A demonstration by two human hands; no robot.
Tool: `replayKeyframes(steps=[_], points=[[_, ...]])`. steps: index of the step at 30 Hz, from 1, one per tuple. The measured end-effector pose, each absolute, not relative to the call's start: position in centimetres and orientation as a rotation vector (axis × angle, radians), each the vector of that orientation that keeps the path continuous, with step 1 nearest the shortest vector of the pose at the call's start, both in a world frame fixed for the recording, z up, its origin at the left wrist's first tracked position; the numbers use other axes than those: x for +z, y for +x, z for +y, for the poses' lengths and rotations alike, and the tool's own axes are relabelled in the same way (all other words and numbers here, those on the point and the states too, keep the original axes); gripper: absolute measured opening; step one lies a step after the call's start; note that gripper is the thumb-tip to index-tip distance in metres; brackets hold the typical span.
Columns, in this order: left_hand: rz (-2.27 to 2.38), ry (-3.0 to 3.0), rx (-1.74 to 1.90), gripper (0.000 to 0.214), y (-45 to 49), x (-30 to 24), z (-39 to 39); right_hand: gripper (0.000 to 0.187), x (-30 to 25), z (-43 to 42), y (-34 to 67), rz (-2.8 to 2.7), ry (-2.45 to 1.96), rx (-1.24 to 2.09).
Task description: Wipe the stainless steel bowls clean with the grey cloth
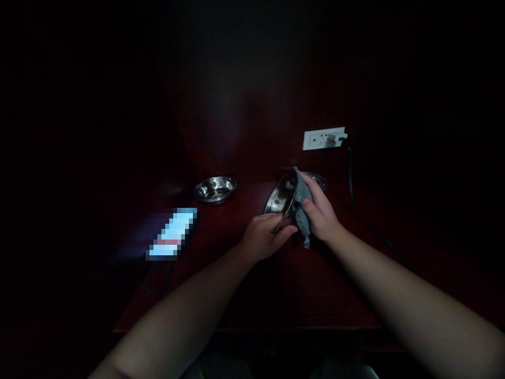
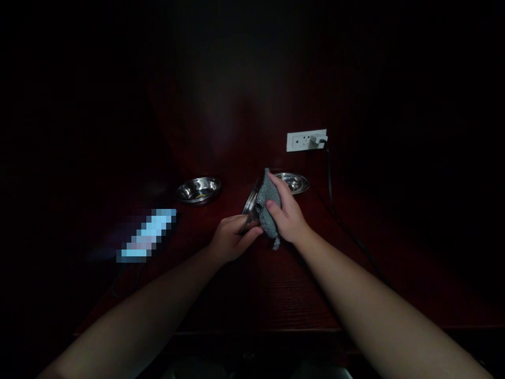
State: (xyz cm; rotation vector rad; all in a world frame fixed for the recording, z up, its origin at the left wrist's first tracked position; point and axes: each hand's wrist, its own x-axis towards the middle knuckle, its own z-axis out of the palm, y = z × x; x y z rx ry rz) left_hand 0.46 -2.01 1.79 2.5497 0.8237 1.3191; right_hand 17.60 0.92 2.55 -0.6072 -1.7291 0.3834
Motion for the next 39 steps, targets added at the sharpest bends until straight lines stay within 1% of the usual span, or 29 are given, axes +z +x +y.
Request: replayKeyframes(steps=[5, 15, 20, 25, 31, 36, 39], points=[[0.814, 2.518, 1.341, 0.022, 0.5, 1.9, -2.3, 0.055, 2.0, 1.8, 17.7, -1.658, -0.628, 0.495], [0.796, 2.509, 1.262, 0.020, 0.4, 1.7, -2.1, 0.052, 1.5, 2.2, 17.8, -1.609, -0.642, 0.562], [0.777, 2.477, 1.232, 0.022, 0.8, 1.7, -2.4, 0.051, 1.6, 2.0, 17.8, -1.614, -0.626, 0.560], [0.751, 2.453, 1.185, 0.030, 1.1, 2.0, -2.7, 0.051, 2.0, 1.5, 17.7, -1.653, -0.600, 0.540], [0.741, 2.507, 1.228, 0.026, 1.0, 1.9, -2.5, 0.054, 2.2, 1.6, 17.9, -1.660, -0.607, 0.526], [0.613, 2.472, 1.239, 0.020, 0.7, 2.1, -2.6, 0.053, 2.0, 1.9, 17.9, -1.594, -0.622, 0.604], [0.541, 2.412, 1.168, 0.025, 0.6, 2.3, -2.8, 0.050, 1.9, 1.6, 17.6, -1.571, -0.629, 0.640]])
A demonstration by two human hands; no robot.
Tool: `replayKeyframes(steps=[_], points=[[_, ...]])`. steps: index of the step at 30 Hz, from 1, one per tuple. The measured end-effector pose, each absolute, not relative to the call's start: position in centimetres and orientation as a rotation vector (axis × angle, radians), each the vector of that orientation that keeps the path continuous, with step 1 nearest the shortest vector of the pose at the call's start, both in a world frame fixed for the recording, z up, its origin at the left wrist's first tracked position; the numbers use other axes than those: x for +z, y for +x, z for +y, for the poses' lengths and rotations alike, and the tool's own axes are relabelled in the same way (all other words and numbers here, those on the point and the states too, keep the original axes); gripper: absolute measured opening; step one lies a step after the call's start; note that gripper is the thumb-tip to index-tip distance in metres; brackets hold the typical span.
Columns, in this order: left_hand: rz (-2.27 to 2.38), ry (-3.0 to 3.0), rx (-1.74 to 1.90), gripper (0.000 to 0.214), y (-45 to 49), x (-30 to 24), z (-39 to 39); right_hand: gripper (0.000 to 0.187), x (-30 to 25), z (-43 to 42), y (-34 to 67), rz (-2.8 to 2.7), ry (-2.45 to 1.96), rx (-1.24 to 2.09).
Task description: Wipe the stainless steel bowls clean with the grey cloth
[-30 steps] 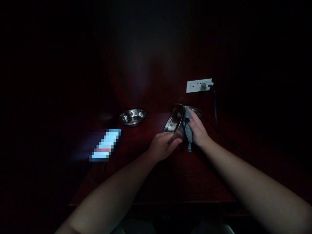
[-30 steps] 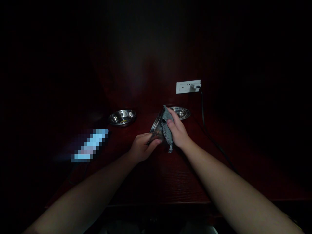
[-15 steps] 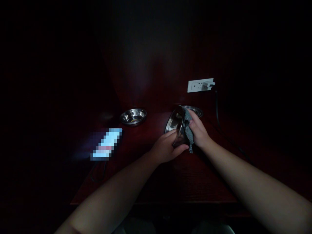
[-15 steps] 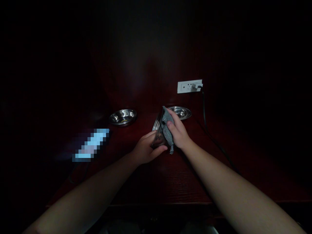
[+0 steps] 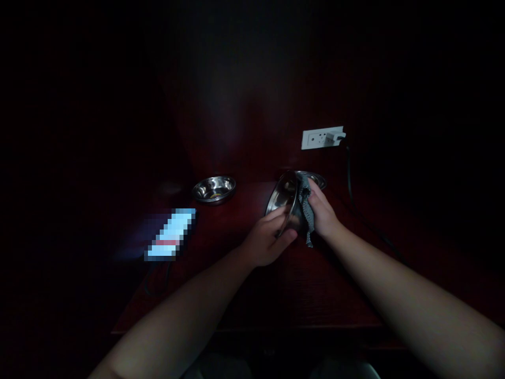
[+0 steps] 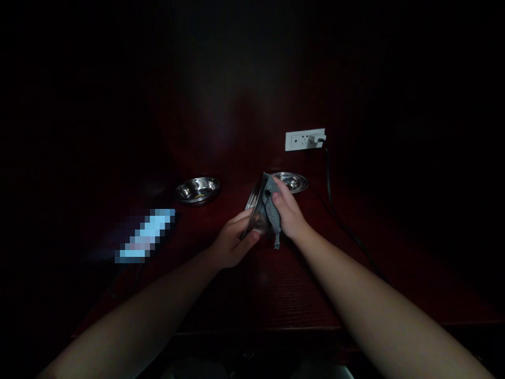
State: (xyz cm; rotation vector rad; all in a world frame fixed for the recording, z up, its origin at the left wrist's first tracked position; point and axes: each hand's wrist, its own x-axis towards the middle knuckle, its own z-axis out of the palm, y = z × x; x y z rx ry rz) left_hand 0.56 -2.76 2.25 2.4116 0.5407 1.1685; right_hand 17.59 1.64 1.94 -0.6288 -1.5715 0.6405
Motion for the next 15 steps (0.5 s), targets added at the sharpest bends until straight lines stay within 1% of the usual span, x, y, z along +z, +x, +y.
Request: replayKeyframes(steps=[5, 11, 13, 15], points=[[0.549, 2.283, 1.081, 0.046, 0.6, 1.7, -2.8, 0.058, 2.4, 0.5, 16.9, -1.792, -0.566, 0.502], [0.501, 2.335, 1.129, 0.043, 0.8, 1.6, -2.9, 0.065, 3.0, -0.2, 16.8, -1.794, -0.535, 0.364], [0.488, 2.317, 1.133, 0.047, 0.7, 1.7, -3.0, 0.065, 3.1, -0.2, 16.8, -1.792, -0.528, 0.320], [0.472, 2.274, 1.126, 0.057, 0.6, 1.9, -3.1, 0.066, 3.1, -0.3, 16.8, -1.809, -0.527, 0.267]])
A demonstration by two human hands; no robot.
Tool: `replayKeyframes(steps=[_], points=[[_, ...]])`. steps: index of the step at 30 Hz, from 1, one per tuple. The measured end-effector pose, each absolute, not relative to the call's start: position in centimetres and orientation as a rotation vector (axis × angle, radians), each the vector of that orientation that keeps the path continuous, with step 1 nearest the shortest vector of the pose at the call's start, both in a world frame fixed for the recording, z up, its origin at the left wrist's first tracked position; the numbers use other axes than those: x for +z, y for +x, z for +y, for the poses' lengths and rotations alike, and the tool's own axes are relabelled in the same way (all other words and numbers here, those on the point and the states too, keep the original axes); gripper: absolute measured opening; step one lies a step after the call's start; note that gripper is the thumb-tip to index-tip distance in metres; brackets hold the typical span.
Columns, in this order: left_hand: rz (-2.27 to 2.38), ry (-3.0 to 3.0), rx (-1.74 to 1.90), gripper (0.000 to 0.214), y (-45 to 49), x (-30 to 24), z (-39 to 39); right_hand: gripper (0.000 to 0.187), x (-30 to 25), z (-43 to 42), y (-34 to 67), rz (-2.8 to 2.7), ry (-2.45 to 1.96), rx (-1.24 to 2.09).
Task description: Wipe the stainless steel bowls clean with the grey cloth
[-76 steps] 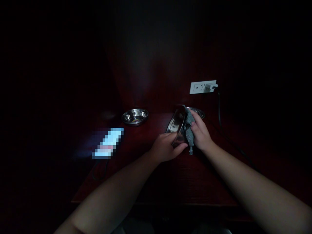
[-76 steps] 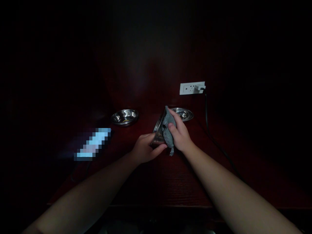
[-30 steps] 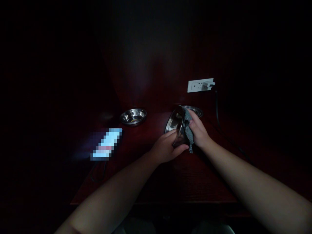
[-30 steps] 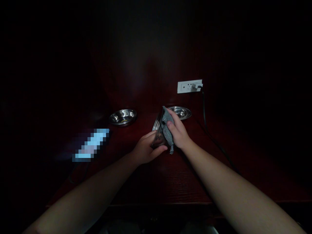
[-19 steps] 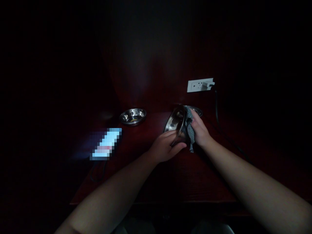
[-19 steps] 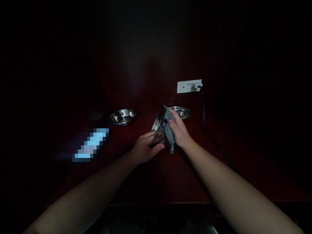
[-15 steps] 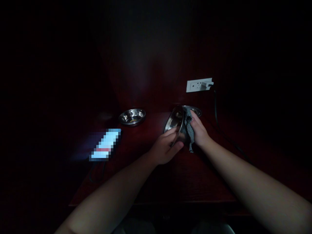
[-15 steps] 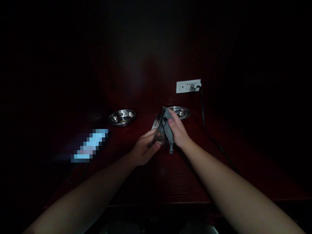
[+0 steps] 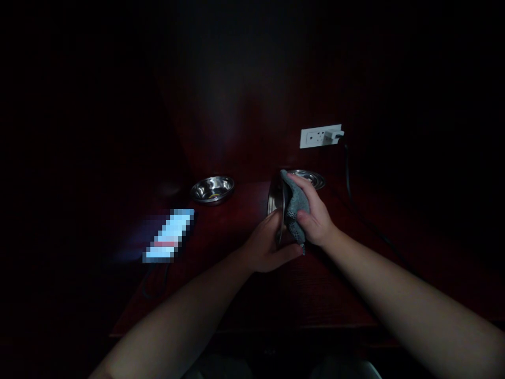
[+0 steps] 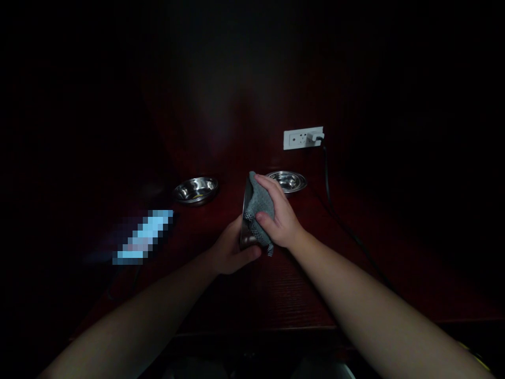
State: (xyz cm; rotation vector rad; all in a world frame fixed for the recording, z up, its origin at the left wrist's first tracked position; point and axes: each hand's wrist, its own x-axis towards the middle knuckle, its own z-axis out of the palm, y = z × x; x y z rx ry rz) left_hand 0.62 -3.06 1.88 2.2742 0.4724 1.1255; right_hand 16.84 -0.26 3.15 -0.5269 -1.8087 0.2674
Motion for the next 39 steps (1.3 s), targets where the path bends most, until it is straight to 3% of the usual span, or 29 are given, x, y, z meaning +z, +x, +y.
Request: replayKeyframes(steps=[3, 8, 18, 39], points=[[0.435, 2.218, 1.117, 0.067, 0.4, 2.0, -3.3, 0.070, 3.2, -0.2, 17.0, -1.841, -0.551, 0.195], [0.461, 2.178, 1.219, 0.059, 0.7, 1.9, -3.6, 0.077, 3.2, -0.1, 17.2, -1.894, -0.568, 0.139], [0.743, 2.160, 1.369, 0.061, 1.6, 2.1, -4.3, 0.071, 3.5, -0.4, 16.8, -1.880, -0.524, 0.024], [0.726, 2.380, 1.351, 0.041, 1.1, 1.9, -3.9, 0.054, 2.3, 0.8, 16.7, -1.577, -0.541, 0.476]])
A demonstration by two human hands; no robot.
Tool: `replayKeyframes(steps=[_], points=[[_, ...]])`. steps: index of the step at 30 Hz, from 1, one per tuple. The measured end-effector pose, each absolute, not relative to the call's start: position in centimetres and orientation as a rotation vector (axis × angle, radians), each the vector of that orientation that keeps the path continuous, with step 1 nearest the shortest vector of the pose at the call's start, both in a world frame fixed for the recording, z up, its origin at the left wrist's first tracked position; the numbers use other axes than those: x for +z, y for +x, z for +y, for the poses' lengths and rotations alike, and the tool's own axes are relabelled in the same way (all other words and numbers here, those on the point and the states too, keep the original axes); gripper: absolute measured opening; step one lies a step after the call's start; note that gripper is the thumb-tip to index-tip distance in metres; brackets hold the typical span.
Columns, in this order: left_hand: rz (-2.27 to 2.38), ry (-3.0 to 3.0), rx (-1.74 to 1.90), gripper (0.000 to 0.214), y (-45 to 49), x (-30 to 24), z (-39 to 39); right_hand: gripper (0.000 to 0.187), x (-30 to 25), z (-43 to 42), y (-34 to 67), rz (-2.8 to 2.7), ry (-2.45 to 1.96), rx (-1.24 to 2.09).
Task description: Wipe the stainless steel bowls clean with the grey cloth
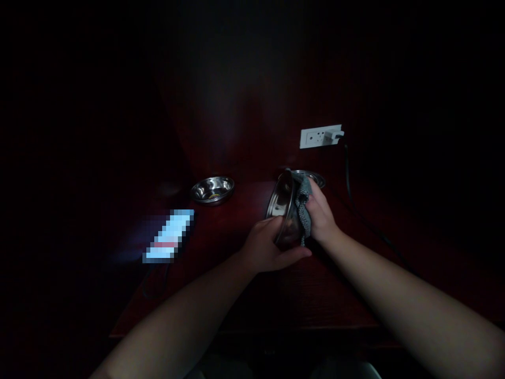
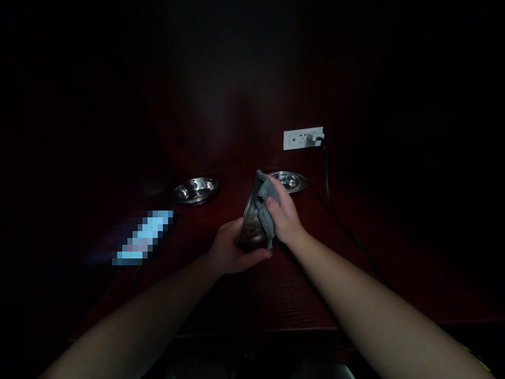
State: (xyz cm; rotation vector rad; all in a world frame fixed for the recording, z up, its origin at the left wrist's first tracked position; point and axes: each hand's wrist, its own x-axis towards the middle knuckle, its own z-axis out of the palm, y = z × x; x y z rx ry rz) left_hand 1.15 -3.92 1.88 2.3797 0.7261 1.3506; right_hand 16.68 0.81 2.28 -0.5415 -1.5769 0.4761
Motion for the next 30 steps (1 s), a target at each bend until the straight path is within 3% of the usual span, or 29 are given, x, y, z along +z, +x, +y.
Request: replayKeyframes(steps=[14, 25, 30], points=[[0.764, 2.361, 1.140, 0.042, 1.4, 2.4, -4.0, 0.056, 2.8, 0.1, 16.6, -1.551, -0.436, 0.348], [0.441, 2.189, 1.187, 0.068, 1.7, 2.6, -4.4, 0.063, 3.4, -0.2, 17.3, -1.754, -0.493, 0.048], [0.467, 2.065, 1.230, 0.067, 2.0, 2.1, -4.5, 0.065, 3.5, -0.4, 17.0, -1.840, -0.577, 0.009]])
